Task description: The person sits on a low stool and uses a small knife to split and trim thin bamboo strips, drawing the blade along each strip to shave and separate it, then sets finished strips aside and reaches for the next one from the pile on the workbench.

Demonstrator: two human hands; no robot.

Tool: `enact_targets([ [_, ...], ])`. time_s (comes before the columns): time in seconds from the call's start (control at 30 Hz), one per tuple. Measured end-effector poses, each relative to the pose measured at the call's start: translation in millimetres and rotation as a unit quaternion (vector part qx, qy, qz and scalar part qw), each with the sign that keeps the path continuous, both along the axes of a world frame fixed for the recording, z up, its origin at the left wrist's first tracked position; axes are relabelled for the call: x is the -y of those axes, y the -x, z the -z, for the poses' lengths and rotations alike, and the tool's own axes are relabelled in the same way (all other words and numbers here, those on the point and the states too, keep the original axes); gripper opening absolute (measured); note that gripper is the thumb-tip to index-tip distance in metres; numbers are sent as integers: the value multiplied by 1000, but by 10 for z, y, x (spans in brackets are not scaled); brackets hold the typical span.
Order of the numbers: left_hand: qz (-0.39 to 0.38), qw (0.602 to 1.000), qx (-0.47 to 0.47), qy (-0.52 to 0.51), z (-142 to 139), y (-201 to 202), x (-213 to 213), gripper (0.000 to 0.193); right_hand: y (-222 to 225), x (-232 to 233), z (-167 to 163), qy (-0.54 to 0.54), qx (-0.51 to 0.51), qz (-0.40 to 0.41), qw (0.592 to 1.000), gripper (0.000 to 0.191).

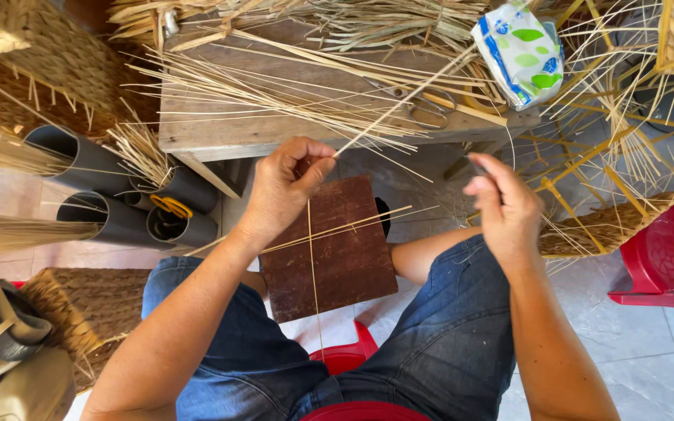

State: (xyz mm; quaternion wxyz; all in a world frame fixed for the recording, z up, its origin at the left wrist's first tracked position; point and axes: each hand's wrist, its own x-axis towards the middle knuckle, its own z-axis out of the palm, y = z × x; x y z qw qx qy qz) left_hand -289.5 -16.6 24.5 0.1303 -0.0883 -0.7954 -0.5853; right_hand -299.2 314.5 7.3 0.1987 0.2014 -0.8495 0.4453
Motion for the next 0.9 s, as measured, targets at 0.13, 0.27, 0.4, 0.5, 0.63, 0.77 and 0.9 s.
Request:
enact_targets([
  [0.13,19,999,24,-16,50,129,-176,9,274,440,-207,164,262,-154,938,44],
  [0.27,18,998,55,-17,91,251,-195,8,473,729,-299,250,362,-263,859,52],
  [0.4,33,995,90,-20,141,335,-134,8,642,854,-222,270,386,-262,842,49],
  [0.5,51,995,83,-5,161,427,-103,9,761,881,-121,261,380,-234,856,42],
  [0.63,69,988,137,-1,162,504,-122,12,806,875,-2,268,395,-206,854,34],
  [0.77,94,986,136,-8,163,524,-231,10,734,841,80,262,400,-203,854,32],
  [0.9,74,989,106,66,105,490,-191,7,734,704,118,300,383,-202,850,30],
])
